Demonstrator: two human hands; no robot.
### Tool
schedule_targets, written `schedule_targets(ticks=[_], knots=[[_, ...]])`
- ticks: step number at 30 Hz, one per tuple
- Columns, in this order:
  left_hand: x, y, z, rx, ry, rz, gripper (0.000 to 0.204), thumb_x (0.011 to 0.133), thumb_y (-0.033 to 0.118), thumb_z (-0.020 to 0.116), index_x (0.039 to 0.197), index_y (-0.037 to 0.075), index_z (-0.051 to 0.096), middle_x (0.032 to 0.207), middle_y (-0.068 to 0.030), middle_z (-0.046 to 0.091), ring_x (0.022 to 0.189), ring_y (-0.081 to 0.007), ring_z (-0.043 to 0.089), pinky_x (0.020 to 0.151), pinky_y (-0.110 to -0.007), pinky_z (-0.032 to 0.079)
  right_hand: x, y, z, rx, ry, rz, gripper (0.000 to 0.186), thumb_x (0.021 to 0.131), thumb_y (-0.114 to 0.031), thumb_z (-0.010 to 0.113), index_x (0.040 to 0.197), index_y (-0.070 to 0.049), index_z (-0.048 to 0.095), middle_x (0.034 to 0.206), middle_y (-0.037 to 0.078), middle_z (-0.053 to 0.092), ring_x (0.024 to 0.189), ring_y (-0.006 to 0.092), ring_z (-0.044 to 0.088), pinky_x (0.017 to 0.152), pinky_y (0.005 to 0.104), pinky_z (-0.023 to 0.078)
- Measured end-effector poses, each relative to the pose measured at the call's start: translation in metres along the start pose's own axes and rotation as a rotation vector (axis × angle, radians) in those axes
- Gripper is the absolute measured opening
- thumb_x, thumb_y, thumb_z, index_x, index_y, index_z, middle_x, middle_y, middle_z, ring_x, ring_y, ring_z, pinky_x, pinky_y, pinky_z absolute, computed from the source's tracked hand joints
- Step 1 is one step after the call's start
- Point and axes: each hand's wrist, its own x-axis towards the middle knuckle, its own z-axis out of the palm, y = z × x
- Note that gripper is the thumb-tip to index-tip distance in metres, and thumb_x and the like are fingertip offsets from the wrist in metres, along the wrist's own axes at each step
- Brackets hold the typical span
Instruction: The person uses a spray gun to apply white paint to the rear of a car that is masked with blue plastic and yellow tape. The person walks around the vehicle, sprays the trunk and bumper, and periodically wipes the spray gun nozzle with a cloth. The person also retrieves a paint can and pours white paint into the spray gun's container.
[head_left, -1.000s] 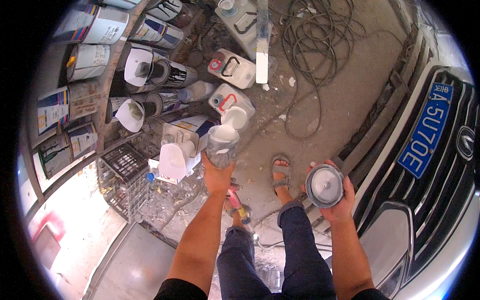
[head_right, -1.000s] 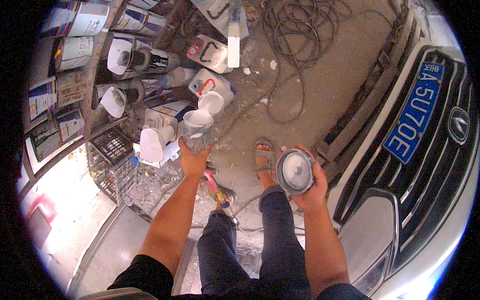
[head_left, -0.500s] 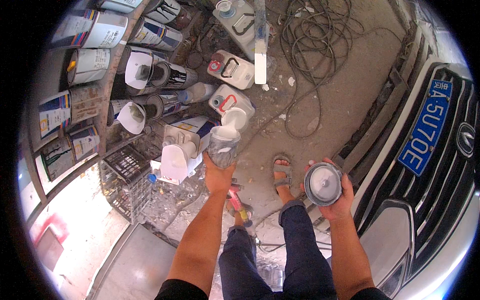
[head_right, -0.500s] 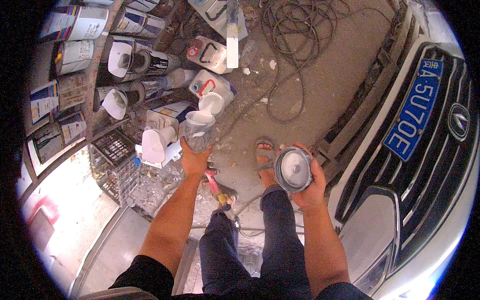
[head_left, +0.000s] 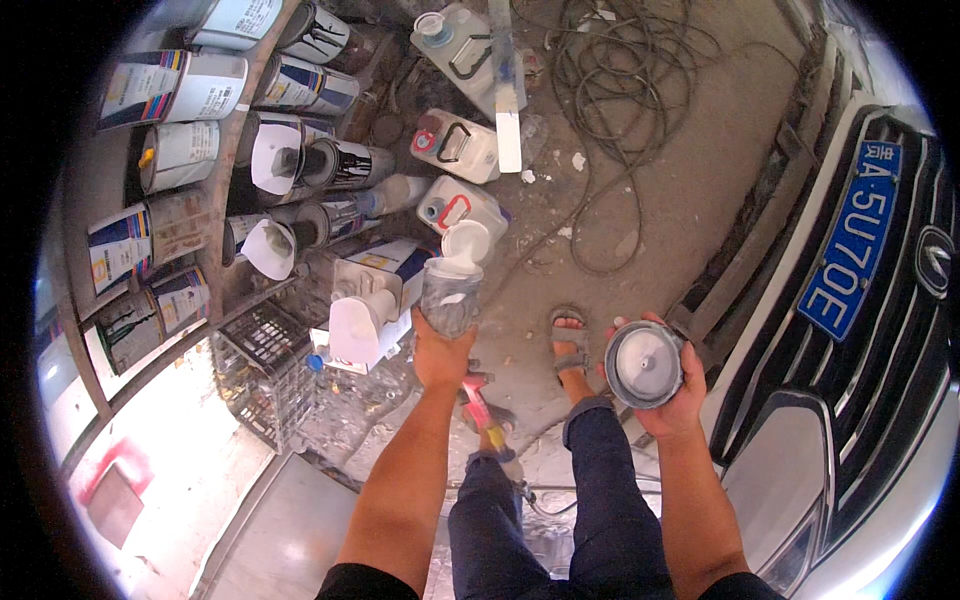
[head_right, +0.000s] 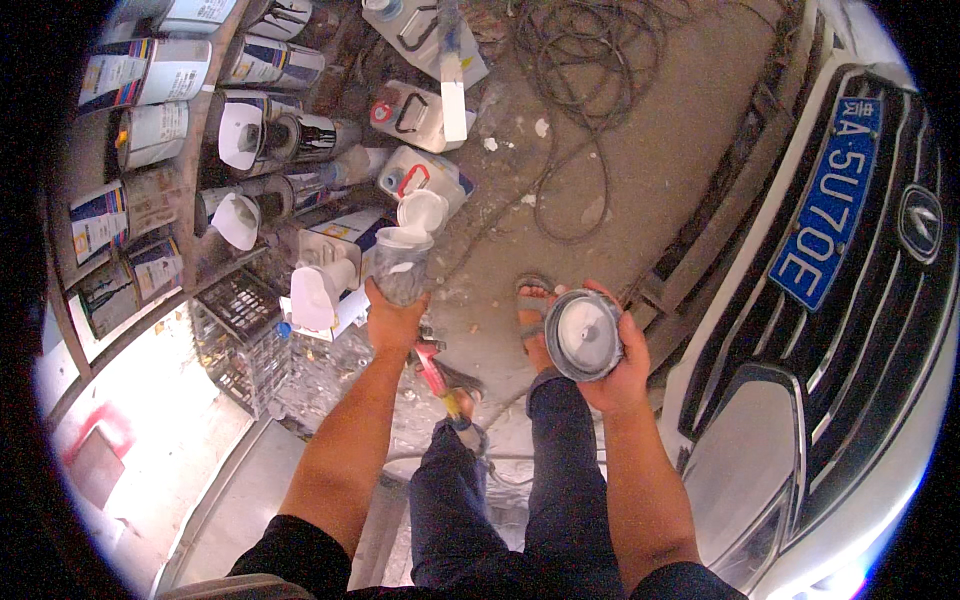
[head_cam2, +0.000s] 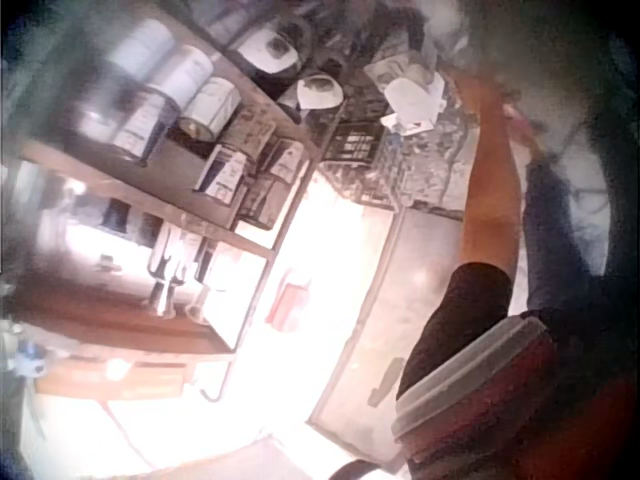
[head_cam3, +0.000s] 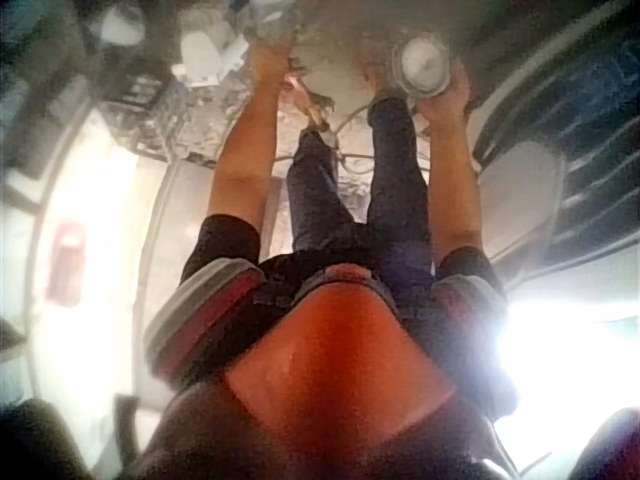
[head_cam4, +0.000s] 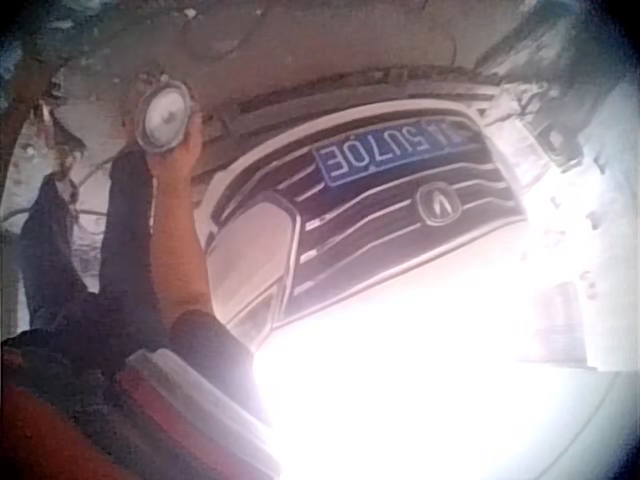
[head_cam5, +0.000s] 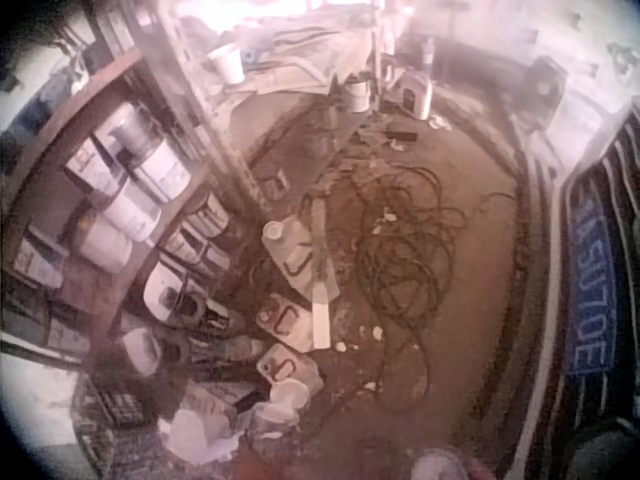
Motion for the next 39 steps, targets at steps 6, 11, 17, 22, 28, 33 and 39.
schedule_targets(ticks=[6, 11, 17, 22, 28, 33, 39], knots=[[-0.003, 0.008, -0.003, 0.060, 0.022, 0.033, 0.104, 0.065, 0.038, 0.078, 0.141, 0.002, 0.017, 0.114, -0.0303, 0.056, 0.104, -0.0429, 0.056, 0.090, -0.046, 0.044, 0.000, -0.002, -0.002, -0.024, -0.019, -0.022, 0.060, 0.092, -0.049, 0.040, 0.134, -0.008, 0.042, 0.135, 0.020, 0.045, 0.126, 0.0348, 0.044, 0.095, 0.0574, 0.043], [-0.004, 0.020, -0.010, 0.119, 0.003, 0.016, 0.103, 0.065, 0.041, 0.077, 0.140, 0.001, 0.018, 0.109, -0.0297, 0.059, 0.099, -0.0428, 0.059, 0.086, -0.047, 0.046, -0.001, -0.004, -0.003, 0.031, 0.000, -0.015, 0.059, 0.091, -0.049, 0.040, 0.134, -0.008, 0.042, 0.134, 0.020, 0.046, 0.126, 0.0349, 0.044, 0.095, 0.0577, 0.043], [-0.002, 0.025, -0.015, 0.157, -0.026, -0.004, 0.103, 0.063, 0.042, 0.077, 0.138, 0.001, 0.020, 0.105, -0.0291, 0.061, 0.097, -0.0422, 0.060, 0.084, -0.047, 0.048, 0.001, -0.012, -0.001, 0.080, -0.030, 0.000, 0.058, 0.091, -0.048, 0.040, 0.133, -0.009, 0.044, 0.134, 0.020, 0.046, 0.126, 0.0356, 0.044, 0.095, 0.0575, 0.043], [-0.005, 0.035, -0.018, 0.195, -0.037, -0.019, 0.101, 0.064, 0.042, 0.077, 0.137, 0.001, 0.021, 0.102, -0.0287, 0.062, 0.096, -0.0424, 0.061, 0.083, -0.047, 0.048, 0.004, -0.017, 0.001, 0.087, -0.024, 0.001, 0.058, 0.091, -0.049, 0.041, 0.133, -0.009, 0.044, 0.134, 0.019, 0.046, 0.125, 0.0353, 0.045, 0.095, 0.0571, 0.043], [-0.007, 0.037, -0.017, 0.198, -0.039, -0.012, 0.101, 0.064, 0.042, 0.076, 0.138, 0.002, 0.021, 0.104, -0.0292, 0.062, 0.097, -0.0435, 0.060, 0.084, -0.048, 0.047, 0.006, -0.023, 0.002, 0.077, -0.048, 0.016, 0.059, 0.090, -0.049, 0.042, 0.133, -0.010, 0.044, 0.134, 0.018, 0.047, 0.124, 0.0343, 0.045, 0.095, 0.0567, 0.043], [-0.006, 0.038, -0.019, 0.185, -0.041, -0.021, 0.103, 0.063, 0.042, 0.077, 0.139, 0.002, 0.020, 0.106, -0.0293, 0.061, 0.100, -0.0432, 0.060, 0.085, -0.047, 0.047, 0.006, -0.026, 0.004, 0.073, -0.042, 0.021, 0.059, 0.090, -0.050, 0.041, 0.133, -0.010, 0.044, 0.133, 0.018, 0.047, 0.124, 0.0341, 0.046, 0.095, 0.0565, 0.043], [-0.005, 0.041, -0.020, 0.188, -0.043, -0.010, 0.103, 0.062, 0.043, 0.078, 0.137, 0.000, 0.022, 0.108, -0.0310, 0.059, 0.102, -0.0428, 0.059, 0.086, -0.046, 0.047, 0.007, -0.025, 0.000, 0.072, -0.012, 0.011, 0.058, 0.091, -0.049, 0.039, 0.133, -0.009, 0.044, 0.132, 0.018, 0.048, 0.124, 0.0340, 0.046, 0.096, 0.0572, 0.042]])
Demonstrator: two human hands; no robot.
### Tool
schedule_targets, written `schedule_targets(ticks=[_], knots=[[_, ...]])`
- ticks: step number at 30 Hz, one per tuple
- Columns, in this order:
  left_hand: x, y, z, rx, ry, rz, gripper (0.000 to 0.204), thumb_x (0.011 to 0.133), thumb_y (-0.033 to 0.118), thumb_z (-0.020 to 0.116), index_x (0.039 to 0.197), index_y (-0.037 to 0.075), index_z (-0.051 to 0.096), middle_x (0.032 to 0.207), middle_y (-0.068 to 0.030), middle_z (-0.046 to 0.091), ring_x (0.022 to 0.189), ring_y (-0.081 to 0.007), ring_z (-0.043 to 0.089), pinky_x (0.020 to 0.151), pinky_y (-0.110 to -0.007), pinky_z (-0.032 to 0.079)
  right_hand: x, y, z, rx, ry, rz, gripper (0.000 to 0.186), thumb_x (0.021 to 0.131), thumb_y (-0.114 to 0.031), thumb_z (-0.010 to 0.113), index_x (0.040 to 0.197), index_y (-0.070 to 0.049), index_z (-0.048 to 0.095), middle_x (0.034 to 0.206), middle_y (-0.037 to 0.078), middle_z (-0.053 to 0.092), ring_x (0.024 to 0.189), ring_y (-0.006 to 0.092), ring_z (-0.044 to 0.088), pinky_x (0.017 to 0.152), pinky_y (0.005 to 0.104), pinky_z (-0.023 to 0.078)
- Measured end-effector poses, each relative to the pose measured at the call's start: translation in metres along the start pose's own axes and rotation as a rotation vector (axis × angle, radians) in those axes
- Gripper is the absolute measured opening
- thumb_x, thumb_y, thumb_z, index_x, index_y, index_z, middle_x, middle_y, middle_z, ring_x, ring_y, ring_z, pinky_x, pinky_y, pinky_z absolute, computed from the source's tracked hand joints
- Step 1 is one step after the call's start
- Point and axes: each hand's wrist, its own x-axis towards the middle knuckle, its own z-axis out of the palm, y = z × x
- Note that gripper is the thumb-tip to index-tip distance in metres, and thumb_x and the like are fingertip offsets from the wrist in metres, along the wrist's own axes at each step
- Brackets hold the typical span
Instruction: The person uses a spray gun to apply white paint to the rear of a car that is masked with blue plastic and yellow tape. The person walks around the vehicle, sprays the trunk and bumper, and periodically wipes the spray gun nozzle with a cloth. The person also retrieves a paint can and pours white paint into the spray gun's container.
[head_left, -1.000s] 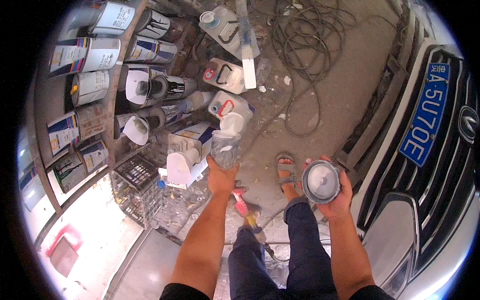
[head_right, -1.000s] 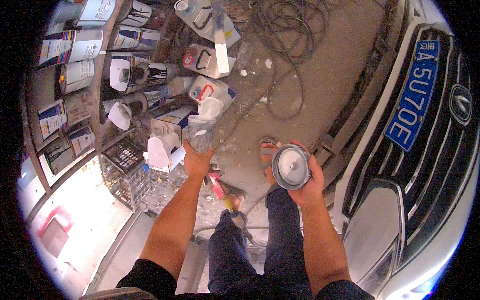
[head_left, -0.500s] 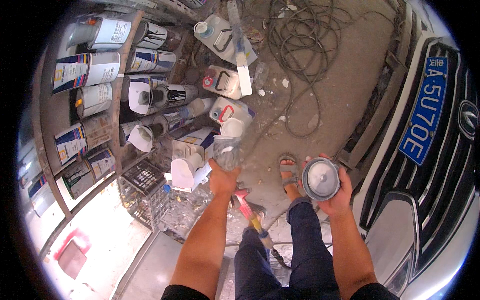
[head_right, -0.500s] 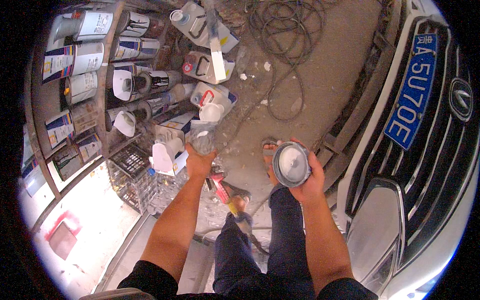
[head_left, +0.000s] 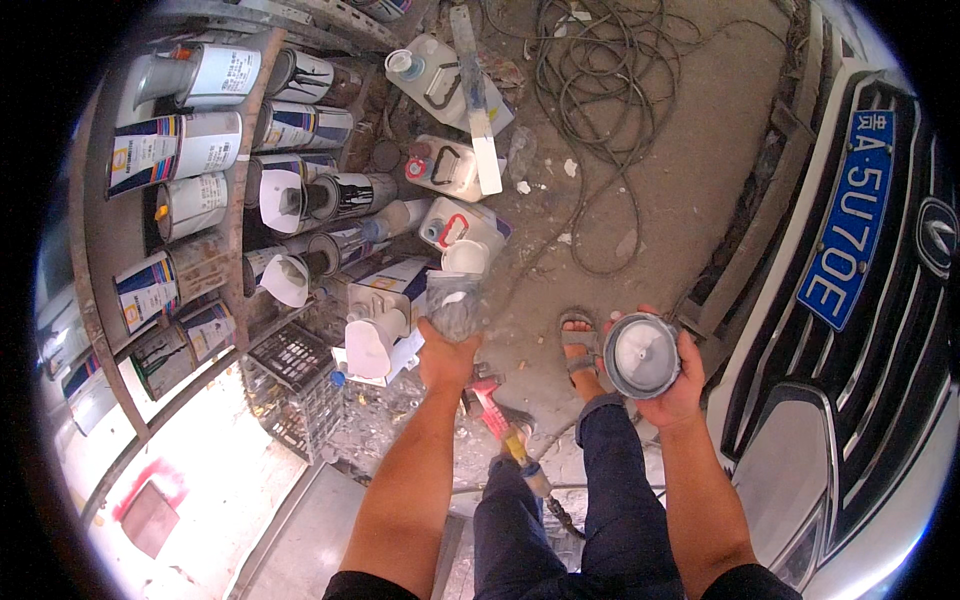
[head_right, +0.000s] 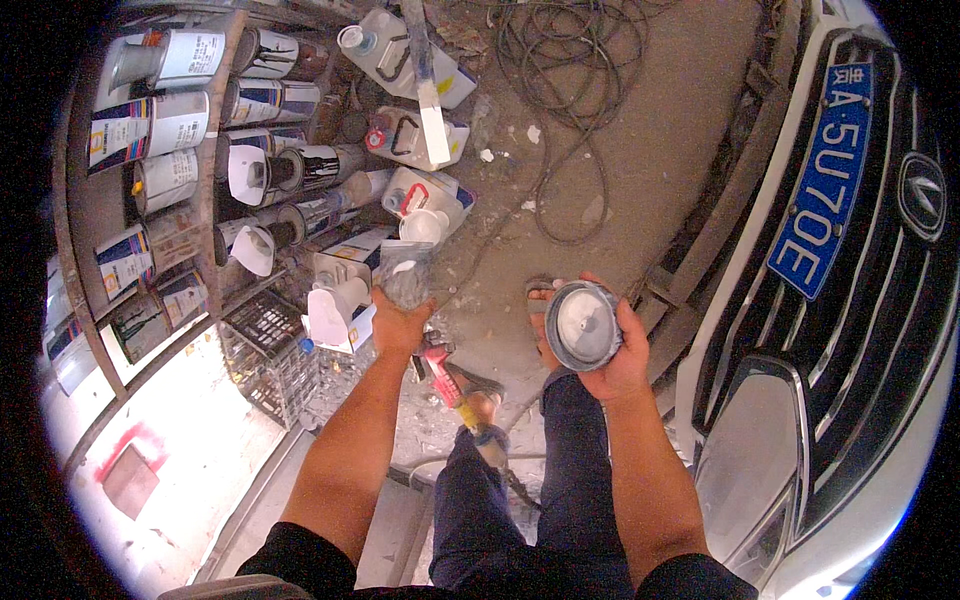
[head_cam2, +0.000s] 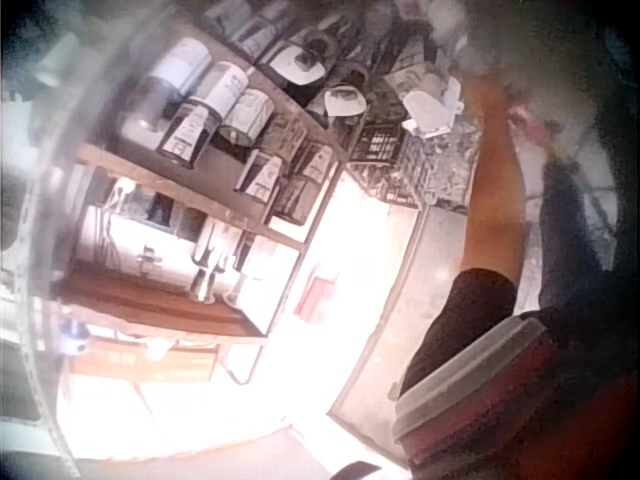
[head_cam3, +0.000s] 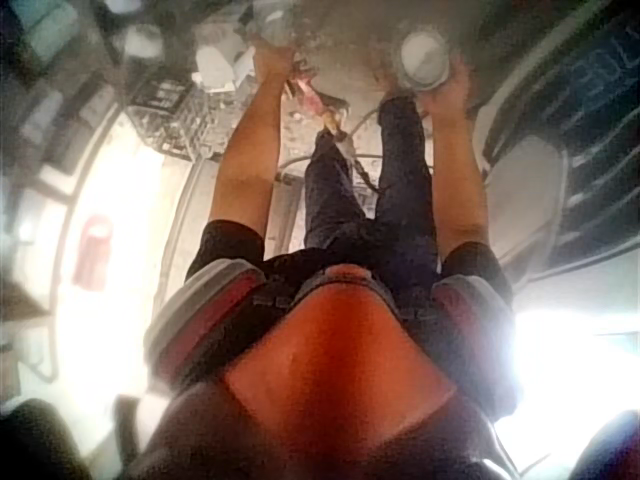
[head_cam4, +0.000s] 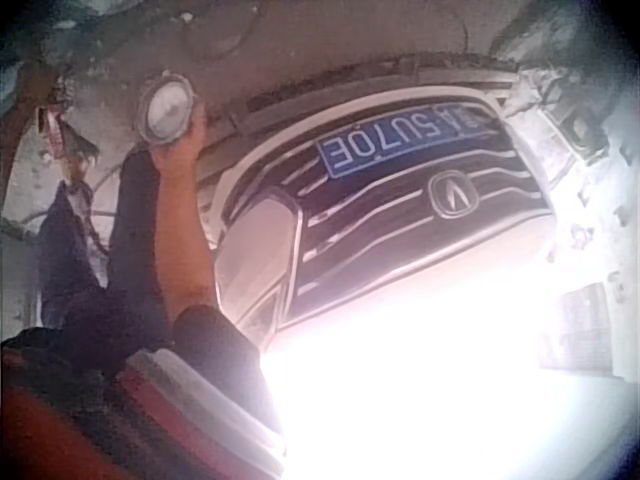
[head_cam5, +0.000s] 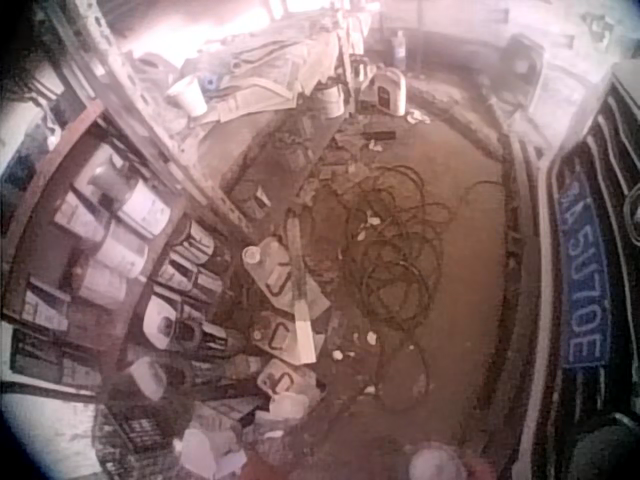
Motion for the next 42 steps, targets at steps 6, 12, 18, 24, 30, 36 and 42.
schedule_targets(ticks=[6, 12, 18, 24, 30, 36, 42], knots=[[0.000, -0.003, 0.003, 0.003, 0.013, 0.007, 0.103, 0.061, 0.044, 0.079, 0.135, -0.003, 0.024, 0.108, -0.0325, 0.059, 0.102, -0.0428, 0.059, 0.086, -0.044, 0.047, 0.000, 0.001, -0.006, 0.016, -0.003, 0.001, 0.058, 0.090, -0.049, 0.040, 0.133, -0.010, 0.044, 0.132, 0.019, 0.047, 0.124, 0.0344, 0.046, 0.095, 0.0585, 0.042], [-0.002, -0.005, 0.003, -0.021, 0.022, 0.022, 0.103, 0.061, 0.044, 0.079, 0.135, -0.001, 0.023, 0.109, -0.0311, 0.059, 0.102, -0.0434, 0.058, 0.085, -0.047, 0.047, -0.003, -0.001, -0.003, 0.017, 0.010, 0.014, 0.059, 0.090, -0.051, 0.040, 0.133, -0.011, 0.044, 0.133, 0.019, 0.048, 0.125, 0.0348, 0.045, 0.096, 0.0588, 0.041], [-0.002, -0.002, 0.001, -0.006, 0.013, 0.009, 0.101, 0.062, 0.042, 0.079, 0.135, -0.002, 0.024, 0.110, -0.0314, 0.058, 0.102, -0.0433, 0.058, 0.086, -0.047, 0.047, -0.003, 0.000, -0.007, 0.028, 0.012, 0.005, 0.059, 0.089, -0.051, 0.042, 0.133, -0.011, 0.044, 0.132, 0.018, 0.048, 0.124, 0.0346, 0.046, 0.096, 0.0582, 0.042], [-0.002, -0.001, 0.003, 0.012, 0.027, 0.025, 0.100, 0.063, 0.041, 0.078, 0.135, -0.002, 0.024, 0.106, -0.0308, 0.060, 0.100, -0.0429, 0.060, 0.085, -0.047, 0.047, -0.003, -0.001, -0.004, 0.027, 0.000, 0.002, 0.059, 0.089, -0.051, 0.043, 0.133, -0.010, 0.044, 0.132, 0.018, 0.049, 0.123, 0.0341, 0.048, 0.096, 0.0584, 0.042], [0.000, -0.003, 0.003, 0.029, 0.028, 0.026, 0.104, 0.062, 0.042, 0.079, 0.137, -0.002, 0.021, 0.104, -0.0307, 0.061, 0.097, -0.0428, 0.061, 0.083, -0.046, 0.048, -0.004, -0.001, -0.009, 0.036, 0.018, -0.002, 0.058, 0.090, -0.050, 0.042, 0.132, -0.011, 0.045, 0.132, 0.018, 0.049, 0.123, 0.0340, 0.047, 0.096, 0.0583, 0.042], [-0.001, 0.001, 0.001, 0.026, 0.012, 0.024, 0.107, 0.063, 0.043, 0.079, 0.139, -0.003, 0.019, 0.104, -0.0314, 0.061, 0.098, -0.0429, 0.061, 0.083, -0.046, 0.048, -0.005, -0.003, -0.012, 0.049, -0.004, 0.005, 0.058, 0.090, -0.051, 0.042, 0.132, -0.012, 0.045, 0.135, 0.017, 0.046, 0.126, 0.0341, 0.044, 0.095, 0.0576, 0.042], [-0.004, 0.003, -0.002, 0.021, 0.016, 0.031, 0.106, 0.063, 0.043, 0.078, 0.138, -0.004, 0.020, 0.103, -0.0318, 0.061, 0.098, -0.0429, 0.061, 0.083, -0.046, 0.048, -0.007, -0.004, -0.002, 0.120, 0.060, -0.008, 0.054, 0.092, -0.044, 0.041, 0.131, -0.006, 0.044, 0.124, 0.017, 0.055, 0.111, 0.0345, 0.056, 0.093, 0.0511, 0.046]])
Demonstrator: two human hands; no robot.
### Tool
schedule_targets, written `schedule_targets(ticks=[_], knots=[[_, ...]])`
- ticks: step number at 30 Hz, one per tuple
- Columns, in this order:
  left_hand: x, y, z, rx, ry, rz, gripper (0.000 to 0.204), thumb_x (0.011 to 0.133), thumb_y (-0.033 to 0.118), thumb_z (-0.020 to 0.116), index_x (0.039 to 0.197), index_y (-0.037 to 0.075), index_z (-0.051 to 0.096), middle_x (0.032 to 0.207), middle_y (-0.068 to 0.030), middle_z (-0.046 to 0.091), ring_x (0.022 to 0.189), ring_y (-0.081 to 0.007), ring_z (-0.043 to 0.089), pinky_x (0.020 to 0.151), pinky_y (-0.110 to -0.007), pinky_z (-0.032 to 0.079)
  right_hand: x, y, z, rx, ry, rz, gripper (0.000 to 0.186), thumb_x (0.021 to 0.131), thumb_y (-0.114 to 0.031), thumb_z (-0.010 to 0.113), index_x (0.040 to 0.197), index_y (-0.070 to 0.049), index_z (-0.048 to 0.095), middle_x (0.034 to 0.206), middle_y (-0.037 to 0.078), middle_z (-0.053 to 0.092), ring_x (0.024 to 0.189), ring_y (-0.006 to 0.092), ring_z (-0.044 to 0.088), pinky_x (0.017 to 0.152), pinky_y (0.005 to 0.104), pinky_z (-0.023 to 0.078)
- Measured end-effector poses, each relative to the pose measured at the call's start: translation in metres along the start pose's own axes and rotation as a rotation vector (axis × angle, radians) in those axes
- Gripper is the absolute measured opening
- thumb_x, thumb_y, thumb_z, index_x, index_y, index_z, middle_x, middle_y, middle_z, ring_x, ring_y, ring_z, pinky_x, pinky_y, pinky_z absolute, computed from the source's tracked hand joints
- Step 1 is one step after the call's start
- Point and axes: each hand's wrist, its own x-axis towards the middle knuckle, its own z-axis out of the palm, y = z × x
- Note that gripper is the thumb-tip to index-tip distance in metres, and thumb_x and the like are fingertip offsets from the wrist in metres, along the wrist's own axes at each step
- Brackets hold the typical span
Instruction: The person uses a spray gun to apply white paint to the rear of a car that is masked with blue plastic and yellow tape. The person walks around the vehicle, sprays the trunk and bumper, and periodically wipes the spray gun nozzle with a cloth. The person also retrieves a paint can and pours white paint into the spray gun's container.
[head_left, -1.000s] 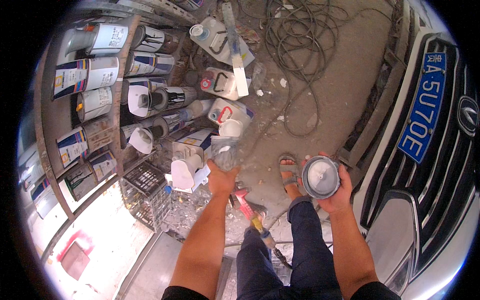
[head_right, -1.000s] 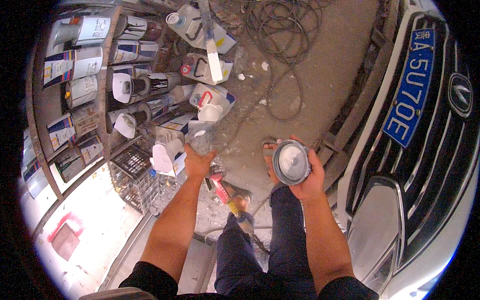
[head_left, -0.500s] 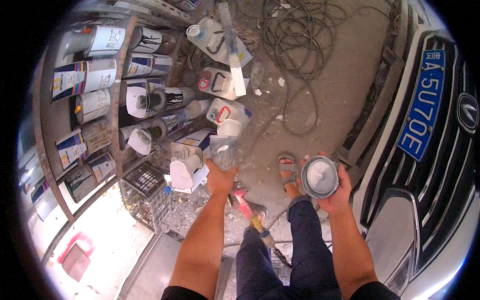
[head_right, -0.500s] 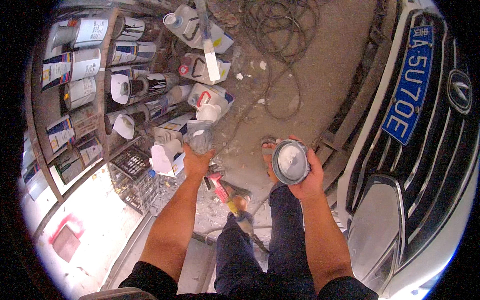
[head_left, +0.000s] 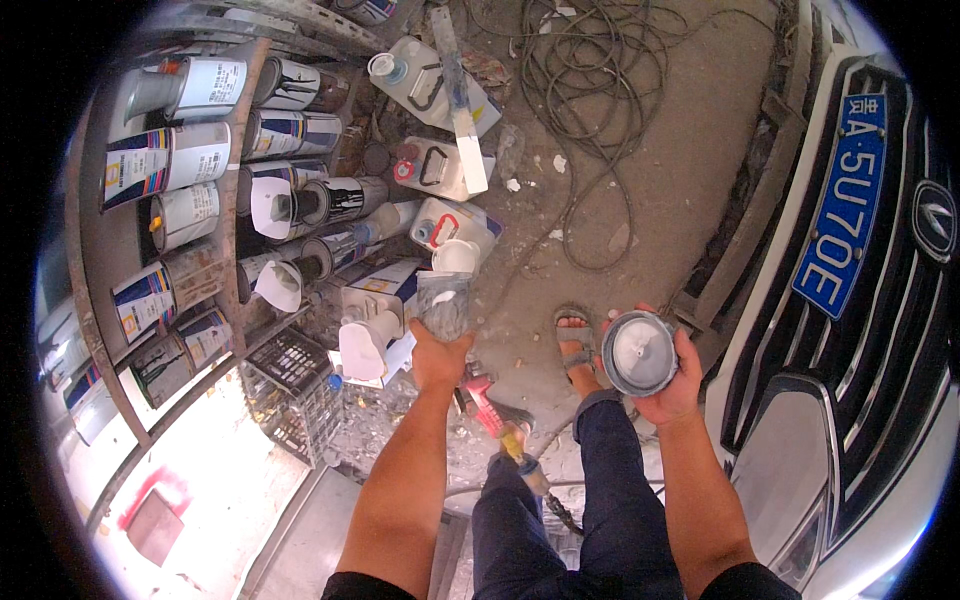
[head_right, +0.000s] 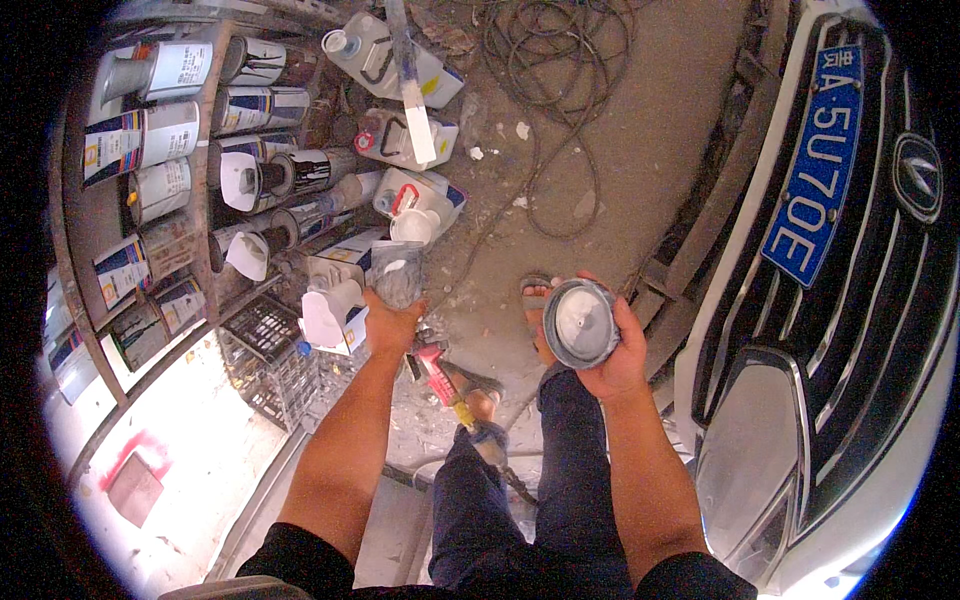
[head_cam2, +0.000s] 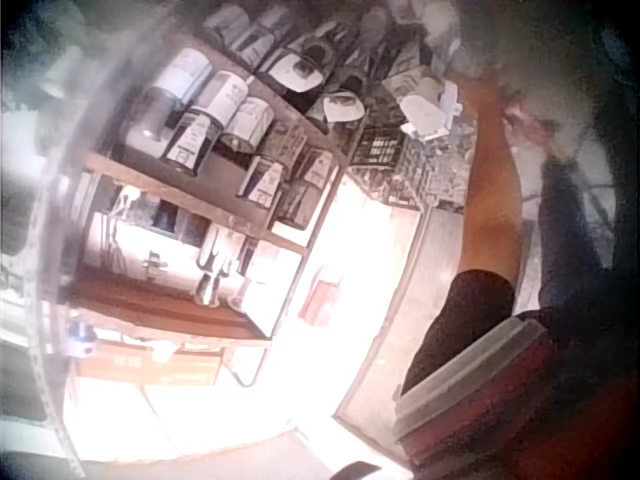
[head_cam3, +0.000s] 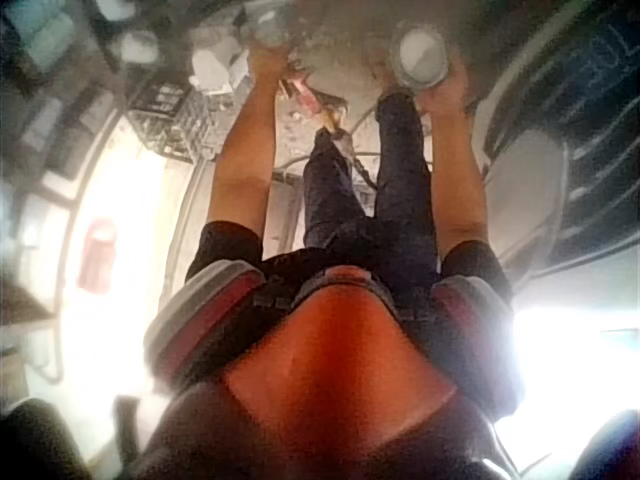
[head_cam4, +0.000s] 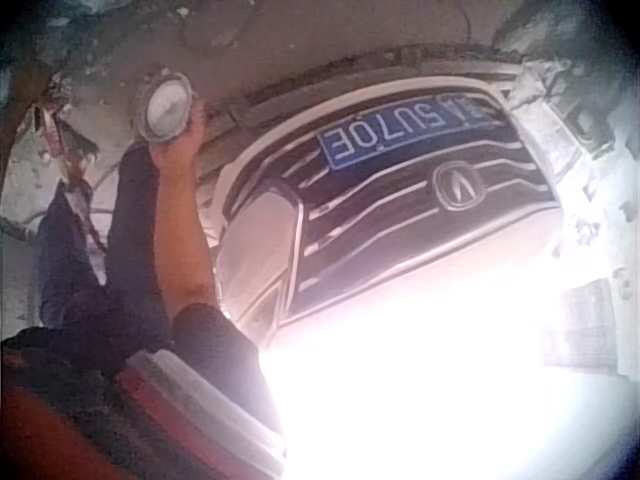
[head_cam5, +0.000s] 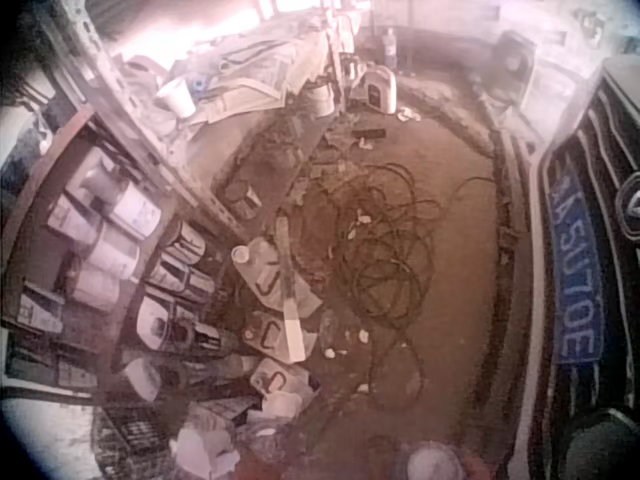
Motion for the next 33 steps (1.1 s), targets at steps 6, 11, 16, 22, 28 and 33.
schedule_targets(ticks=[6, 11, 16, 22, 28, 33], knots=[[0.001, -0.003, 0.002, -0.007, -0.005, -0.005, 0.106, 0.063, 0.043, 0.079, 0.138, -0.004, 0.021, 0.103, -0.0317, 0.061, 0.097, -0.0433, 0.061, 0.083, -0.046, 0.048, 0.000, -0.002, -0.005, -0.054, -0.047, 0.043, 0.057, 0.090, -0.050, 0.043, 0.132, -0.012, 0.045, 0.135, 0.017, 0.046, 0.125, 0.0341, 0.044, 0.095, 0.0582, 0.042], [0.001, -0.006, 0.005, 0.024, 0.032, 0.015, 0.105, 0.063, 0.043, 0.079, 0.137, -0.005, 0.021, 0.102, -0.0316, 0.061, 0.096, -0.0432, 0.061, 0.082, -0.047, 0.049, 0.000, -0.001, -0.009, -0.040, -0.033, 0.026, 0.057, 0.090, -0.050, 0.043, 0.131, -0.011, 0.045, 0.133, 0.018, 0.047, 0.124, 0.0345, 0.046, 0.095, 0.0580, 0.042], [-0.001, -0.001, -0.002, 0.018, -0.003, -0.011, 0.104, 0.063, 0.042, 0.078, 0.136, -0.004, 0.020, 0.104, -0.0325, 0.060, 0.098, -0.0439, 0.060, 0.084, -0.047, 0.048, 0.002, 0.000, -0.014, -0.107, -0.029, 0.012, 0.058, 0.090, -0.050, 0.040, 0.132, -0.010, 0.045, 0.133, 0.018, 0.047, 0.123, 0.0348, 0.046, 0.094, 0.0580, 0.043], [-0.001, -0.003, -0.002, 0.012, 0.002, -0.012, 0.104, 0.063, 0.042, 0.078, 0.136, -0.003, 0.020, 0.104, -0.0330, 0.060, 0.098, -0.0443, 0.060, 0.085, -0.047, 0.047, -0.001, 0.000, -0.006, -0.057, -0.035, 0.038, 0.059, 0.091, -0.050, 0.040, 0.133, -0.009, 0.043, 0.134, 0.019, 0.047, 0.124, 0.0350, 0.046, 0.095, 0.0581, 0.042], [0.003, -0.007, 0.001, 0.015, 0.005, 0.017, 0.103, 0.063, 0.042, 0.078, 0.135, -0.005, 0.021, 0.101, -0.0333, 0.060, 0.097, -0.0448, 0.060, 0.084, -0.047, 0.047, -0.001, 0.000, -0.007, -0.046, -0.031, 0.037, 0.060, 0.090, -0.050, 0.041, 0.134, -0.009, 0.043, 0.134, 0.019, 0.046, 0.125, 0.0359, 0.044, 0.095, 0.0581, 0.042], [0.003, -0.005, -0.002, 0.007, 0.012, 0.029, 0.104, 0.063, 0.043, 0.078, 0.136, -0.005, 0.021, 0.100, -0.0334, 0.061, 0.096, -0.0444, 0.061, 0.083, -0.047, 0.048, -0.001, 0.002, -0.009, -0.021, -0.021, 0.045, 0.060, 0.090, -0.050, 0.042, 0.134, -0.009, 0.042, 0.135, 0.019, 0.045, 0.126, 0.0360, 0.044, 0.096, 0.0575, 0.042]])
